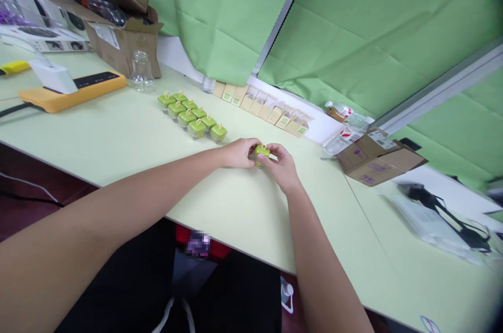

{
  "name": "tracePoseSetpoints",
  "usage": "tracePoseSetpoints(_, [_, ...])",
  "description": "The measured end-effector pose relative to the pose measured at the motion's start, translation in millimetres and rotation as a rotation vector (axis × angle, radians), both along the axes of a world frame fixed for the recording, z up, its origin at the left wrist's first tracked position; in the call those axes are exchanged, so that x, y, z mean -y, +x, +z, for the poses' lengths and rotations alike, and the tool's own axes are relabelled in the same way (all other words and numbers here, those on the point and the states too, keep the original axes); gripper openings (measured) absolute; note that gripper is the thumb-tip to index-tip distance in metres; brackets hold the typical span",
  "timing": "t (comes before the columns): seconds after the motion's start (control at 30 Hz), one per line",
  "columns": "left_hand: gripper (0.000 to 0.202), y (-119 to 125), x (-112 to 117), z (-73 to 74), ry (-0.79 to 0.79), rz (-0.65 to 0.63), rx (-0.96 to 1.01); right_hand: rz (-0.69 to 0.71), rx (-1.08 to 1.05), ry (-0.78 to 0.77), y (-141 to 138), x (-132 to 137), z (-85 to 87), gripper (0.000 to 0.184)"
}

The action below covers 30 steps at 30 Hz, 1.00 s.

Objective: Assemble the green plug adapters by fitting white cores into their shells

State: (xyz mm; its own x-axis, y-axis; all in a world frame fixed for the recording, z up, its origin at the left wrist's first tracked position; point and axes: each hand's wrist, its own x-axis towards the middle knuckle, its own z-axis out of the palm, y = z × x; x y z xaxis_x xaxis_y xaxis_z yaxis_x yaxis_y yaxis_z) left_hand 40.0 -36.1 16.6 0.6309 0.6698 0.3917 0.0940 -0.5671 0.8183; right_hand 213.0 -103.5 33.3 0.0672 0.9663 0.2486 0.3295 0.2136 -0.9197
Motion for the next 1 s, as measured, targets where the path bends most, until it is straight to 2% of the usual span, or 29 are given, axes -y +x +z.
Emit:
tracePoseSetpoints(0.3, [0.040,3,-5,-6.9,-0.078,-0.021,0.029,0.011,-0.036,0.037,0,-2,-2.0,0.039])
tracePoseSetpoints(0.6, [0.042,3,-10,-11.2,-0.134,-0.038,0.021,0.021,0.046,-0.041,5,-2,-5.8,0.036])
tracePoseSetpoints(1.0, [0.046,1,-4,-3.4,-0.078,0.013,-0.057,-0.061,0.137,-0.012,3,-7,-10.4,0.035])
